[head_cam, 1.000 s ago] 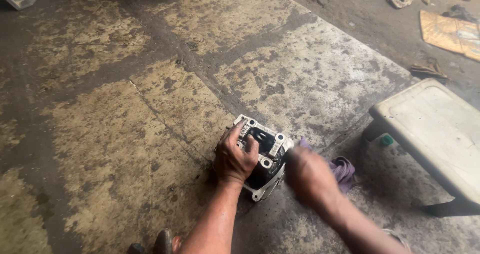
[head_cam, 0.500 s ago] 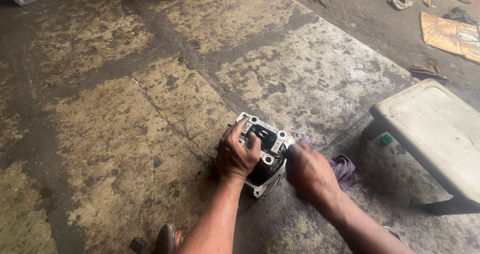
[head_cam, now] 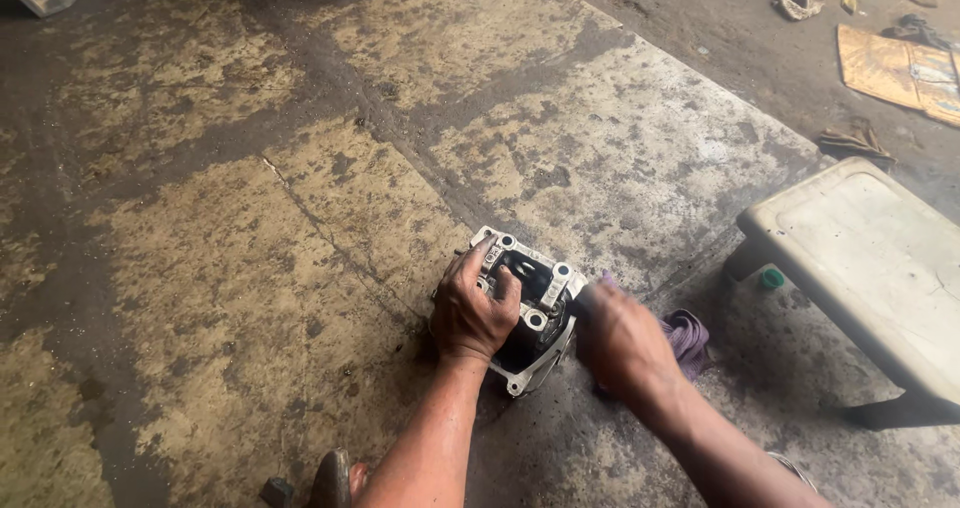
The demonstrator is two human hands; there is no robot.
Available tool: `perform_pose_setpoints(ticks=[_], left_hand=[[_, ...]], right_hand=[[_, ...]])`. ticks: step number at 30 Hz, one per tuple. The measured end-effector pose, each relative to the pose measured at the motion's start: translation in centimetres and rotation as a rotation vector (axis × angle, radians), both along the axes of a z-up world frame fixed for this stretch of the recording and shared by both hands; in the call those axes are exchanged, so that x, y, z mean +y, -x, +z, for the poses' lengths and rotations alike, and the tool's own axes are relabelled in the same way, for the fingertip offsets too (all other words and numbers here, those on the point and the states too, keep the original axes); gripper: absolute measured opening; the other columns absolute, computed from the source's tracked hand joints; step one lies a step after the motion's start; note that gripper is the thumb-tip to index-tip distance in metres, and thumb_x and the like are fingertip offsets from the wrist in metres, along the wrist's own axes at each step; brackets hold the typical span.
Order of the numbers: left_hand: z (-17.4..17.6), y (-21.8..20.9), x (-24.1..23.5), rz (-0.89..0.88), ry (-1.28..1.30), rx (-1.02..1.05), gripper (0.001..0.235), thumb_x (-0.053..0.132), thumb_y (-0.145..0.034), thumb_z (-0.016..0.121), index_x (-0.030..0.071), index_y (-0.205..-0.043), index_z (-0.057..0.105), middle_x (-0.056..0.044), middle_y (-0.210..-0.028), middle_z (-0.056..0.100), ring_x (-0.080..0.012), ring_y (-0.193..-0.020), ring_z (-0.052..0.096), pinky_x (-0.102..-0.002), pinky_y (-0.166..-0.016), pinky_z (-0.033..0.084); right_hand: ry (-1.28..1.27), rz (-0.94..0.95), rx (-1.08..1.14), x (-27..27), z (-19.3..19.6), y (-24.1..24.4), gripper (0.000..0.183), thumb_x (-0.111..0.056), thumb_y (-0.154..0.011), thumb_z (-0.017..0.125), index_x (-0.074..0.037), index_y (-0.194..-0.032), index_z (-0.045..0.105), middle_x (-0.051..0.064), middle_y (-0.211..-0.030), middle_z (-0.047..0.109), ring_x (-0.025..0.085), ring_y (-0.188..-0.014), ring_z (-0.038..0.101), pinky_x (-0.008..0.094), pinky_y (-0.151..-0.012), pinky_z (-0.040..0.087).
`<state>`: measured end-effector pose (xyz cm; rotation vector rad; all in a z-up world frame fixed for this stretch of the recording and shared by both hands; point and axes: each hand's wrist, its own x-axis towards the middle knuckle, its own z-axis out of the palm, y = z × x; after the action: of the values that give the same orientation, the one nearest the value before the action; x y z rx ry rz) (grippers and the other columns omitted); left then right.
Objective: The person scrubs a metal engine cylinder head with a wire brush and wipes it with a purple cloth. The person rotates the part to clean different sides and surfaces.
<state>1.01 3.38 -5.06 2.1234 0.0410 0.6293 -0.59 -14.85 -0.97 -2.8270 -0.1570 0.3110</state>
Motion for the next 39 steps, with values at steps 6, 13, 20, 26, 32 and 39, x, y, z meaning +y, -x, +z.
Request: perform_pose_setpoints(ticks=[6, 13, 20, 26, 32, 39], left_hand=[[-0.4, -0.2, -0.1, -0.014, -0.006, 0.011, 0.055, 0.031, -0.088, 0.052, -0.004, -0.128, 0.065, -0.027, -0.119, 0.071, -0.0398, -0.111, 0.071, -0.046, -0.097, 0.057], [0.2, 0.1, -0.1, -0.012, -0.005, 0.056, 0.057, 0.034, -0.087, 0.052, -0.003, -0.127, 0.066, -0.026, -0.117, 0.072, -0.0399, -0.110, 0.070, -0.047, -0.097, 0.056], [-0.4, -0.1, -0.1, -0.021, -0.009, 0.023, 0.058, 0.039, -0.091, 0.052, -0.003, -0.128, 0.065, -0.025, -0.121, 0.071, -0.0381, -0.114, 0.069, -0.046, -0.099, 0.056], [0.0, 1.1, -0.6, -0.034, -0.141, -0.130, 0.098, 0.077, -0.083, 0.060, 0.000, -0.141, 0.043, -0.025, -0.135, 0.055, -0.0368, -0.125, 0.060, -0.050, -0.097, 0.056], [0.3, 2.7, -0.6, -0.072, -0.324, -0.162, 0.116, 0.074, -0.069, 0.071, 0.004, -0.149, 0.026, -0.025, -0.136, 0.044, -0.0381, -0.126, 0.051, -0.053, -0.095, 0.054], [-0.2, 2.7, -0.8, -0.086, -0.260, 0.027, 0.107, 0.059, -0.070, 0.076, 0.007, -0.148, 0.026, -0.019, -0.122, 0.045, -0.0321, -0.112, 0.056, -0.048, -0.086, 0.057]], right_hand=[[-0.051, 0.169, -0.246, -1.2, -2.0, -0.5, 0.015, -0.001, -0.093, 0.051, -0.002, -0.081, 0.061, 0.012, -0.074, 0.066, 0.018, -0.057, 0.063, 0.030, -0.058, 0.059], [0.022, 0.005, -0.066, -0.4, 0.3, -0.8, 0.023, -0.007, -0.101, 0.046, -0.003, -0.084, 0.059, 0.012, -0.077, 0.066, 0.016, -0.054, 0.059, 0.030, -0.047, 0.056], [-0.060, 0.162, -0.104, -3.0, 1.6, -2.0, 0.021, -0.013, -0.098, 0.050, -0.007, -0.093, 0.069, 0.013, -0.090, 0.074, 0.019, -0.070, 0.065, 0.034, -0.063, 0.059], [-0.271, 0.095, -0.176, -2.9, 2.0, -2.7, 0.023, -0.010, -0.090, 0.061, -0.013, -0.108, 0.075, 0.010, -0.108, 0.076, 0.019, -0.092, 0.073, 0.033, -0.084, 0.060], [-0.129, 0.154, -0.260, -1.7, -0.3, -0.3, 0.015, 0.000, -0.094, 0.053, -0.003, -0.102, 0.065, 0.018, -0.101, 0.072, 0.028, -0.091, 0.073, 0.039, -0.087, 0.060], [-0.156, 0.054, -0.185, -0.3, -0.2, -1.1, 0.013, -0.005, -0.091, 0.058, 0.001, -0.102, 0.059, 0.020, -0.100, 0.066, 0.033, -0.089, 0.069, 0.044, -0.078, 0.058]])
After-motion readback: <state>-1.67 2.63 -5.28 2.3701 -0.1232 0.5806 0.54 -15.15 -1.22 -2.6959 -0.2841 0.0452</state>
